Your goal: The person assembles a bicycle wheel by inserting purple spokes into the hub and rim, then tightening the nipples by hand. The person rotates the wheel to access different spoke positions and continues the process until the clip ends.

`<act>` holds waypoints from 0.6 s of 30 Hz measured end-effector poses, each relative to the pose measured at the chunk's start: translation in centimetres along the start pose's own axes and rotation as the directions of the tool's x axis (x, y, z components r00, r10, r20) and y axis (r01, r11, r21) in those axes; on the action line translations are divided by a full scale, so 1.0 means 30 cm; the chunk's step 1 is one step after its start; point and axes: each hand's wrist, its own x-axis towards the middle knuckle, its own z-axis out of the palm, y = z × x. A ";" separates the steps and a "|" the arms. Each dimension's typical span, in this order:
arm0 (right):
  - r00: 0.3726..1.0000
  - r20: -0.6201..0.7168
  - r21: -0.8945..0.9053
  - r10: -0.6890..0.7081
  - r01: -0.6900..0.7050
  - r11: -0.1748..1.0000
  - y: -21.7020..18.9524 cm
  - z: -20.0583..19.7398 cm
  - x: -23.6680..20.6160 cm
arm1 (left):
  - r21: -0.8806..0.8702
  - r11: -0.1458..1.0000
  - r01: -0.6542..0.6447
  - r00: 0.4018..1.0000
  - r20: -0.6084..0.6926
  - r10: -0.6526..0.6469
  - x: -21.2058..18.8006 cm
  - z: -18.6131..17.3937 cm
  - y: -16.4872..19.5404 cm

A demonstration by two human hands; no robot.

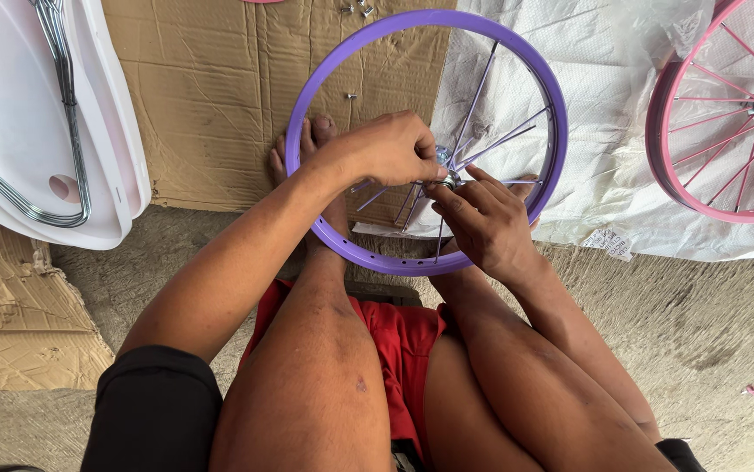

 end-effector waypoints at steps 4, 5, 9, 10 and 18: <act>1.000 0.002 -0.011 0.005 -0.005 1.000 -0.006 -0.002 -0.002 | -0.210 0.975 0.077 0.997 -0.008 -0.081 0.007 0.041 -0.023; 1.000 0.005 -0.009 0.004 -0.004 1.000 -0.007 -0.005 -0.003 | -0.276 0.955 0.106 0.994 -0.002 -0.111 0.005 0.054 -0.026; 1.000 0.012 -0.033 -0.029 0.029 0.999 -0.010 -0.013 0.003 | -0.454 0.882 0.128 0.989 -0.005 -0.146 0.011 0.088 -0.021; 0.999 0.006 -0.039 -0.032 0.032 0.999 -0.010 -0.013 0.006 | -0.458 0.881 0.122 0.991 0.003 -0.136 0.010 0.089 -0.023; 1.000 -0.005 -0.033 0.019 -0.019 0.999 -0.004 -0.009 -0.001 | -0.493 0.864 0.096 0.995 0.075 -0.067 0.024 0.061 -0.066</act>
